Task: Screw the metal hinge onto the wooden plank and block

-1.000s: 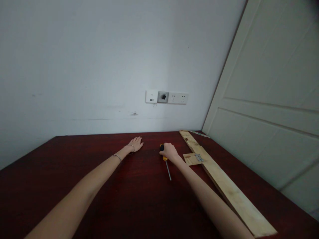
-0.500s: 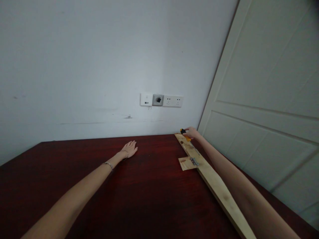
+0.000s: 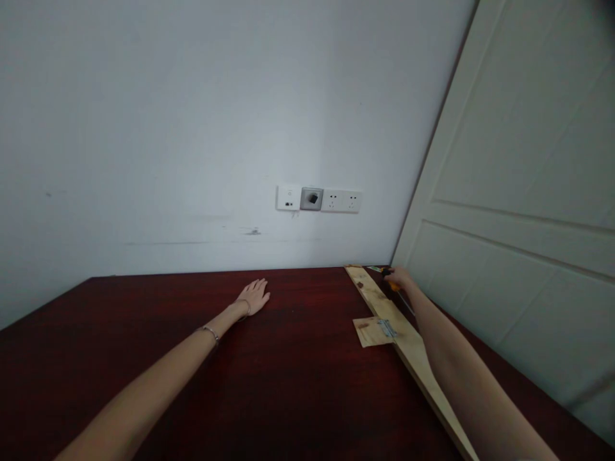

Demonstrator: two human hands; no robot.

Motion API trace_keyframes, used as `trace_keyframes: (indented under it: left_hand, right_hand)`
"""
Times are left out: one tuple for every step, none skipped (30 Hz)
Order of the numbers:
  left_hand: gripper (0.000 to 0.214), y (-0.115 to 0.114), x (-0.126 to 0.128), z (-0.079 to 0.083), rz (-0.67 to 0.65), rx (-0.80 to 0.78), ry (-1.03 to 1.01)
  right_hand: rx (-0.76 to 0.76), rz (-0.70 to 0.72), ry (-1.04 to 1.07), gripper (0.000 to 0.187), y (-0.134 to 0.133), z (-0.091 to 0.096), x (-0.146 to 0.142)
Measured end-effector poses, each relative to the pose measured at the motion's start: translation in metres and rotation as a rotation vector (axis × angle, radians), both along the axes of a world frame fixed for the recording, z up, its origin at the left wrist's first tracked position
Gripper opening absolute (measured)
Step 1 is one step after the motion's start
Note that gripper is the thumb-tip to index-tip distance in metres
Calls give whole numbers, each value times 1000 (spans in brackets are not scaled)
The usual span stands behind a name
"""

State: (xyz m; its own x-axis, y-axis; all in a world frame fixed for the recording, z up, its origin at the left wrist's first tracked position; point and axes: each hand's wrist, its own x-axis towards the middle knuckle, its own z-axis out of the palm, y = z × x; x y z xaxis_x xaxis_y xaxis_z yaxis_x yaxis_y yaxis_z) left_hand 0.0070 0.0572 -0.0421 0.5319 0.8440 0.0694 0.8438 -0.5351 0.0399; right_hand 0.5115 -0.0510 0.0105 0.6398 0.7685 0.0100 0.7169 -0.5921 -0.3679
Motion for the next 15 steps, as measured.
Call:
trace_keyframes:
  left_hand:
    - [61, 0, 0, 0, -1, 3, 0]
    - [61, 1, -1, -1, -1, 5, 0]
    - [61, 1, -1, -2, -2, 6, 0]
    - [62, 1, -1, -2, -4, 8, 0]
    - [62, 2, -2, -3, -5, 9, 0]
    - [62, 2, -2, -3, -5, 10, 0]
    - [62, 2, -2, -3, -5, 9, 1]
    - [62, 2, -2, -3, -4, 9, 3]
    - [62, 2, -2, -3, -3, 8, 4]
    - [62, 1, -2, -2, -2, 6, 6]
    - [61, 1, -2, -2, -1, 5, 7]
    - [61, 0, -1, -1, -1, 2, 9]
    - [60, -1, -1, 0, 0, 0, 10]
    - [60, -2, -1, 1, 2, -4, 11]
    - [60, -3, -1, 2, 4, -6, 12]
  right_hand:
    - [-9, 2, -2, 34, 3, -3, 2]
    - [-15, 5, -6, 34, 6, -5, 4]
    - [-20, 8, -9, 33, 9, -7, 6]
    - [-23, 12, -13, 33, 12, -8, 7]
    - [-26, 16, -16, 33, 16, -9, 7]
    - [-29, 18, -19, 33, 19, -10, 7]
    - [-30, 20, -21, 33, 22, -10, 7]
    - [-31, 23, -22, 34, 24, -11, 7]
    - [-29, 26, -21, 34, 26, -12, 6]
    - [-24, 29, -21, 34, 28, -13, 5]
    - [-15, 33, -22, 34, 29, -14, 3]
    - [-1, 36, -24, 34, 30, -15, 1]
    - [17, 39, -29, 34, 30, -17, -1]
    - [41, 41, -36, 34, 30, -18, -4]
    - [77, 41, -51, 34, 29, -19, -7]
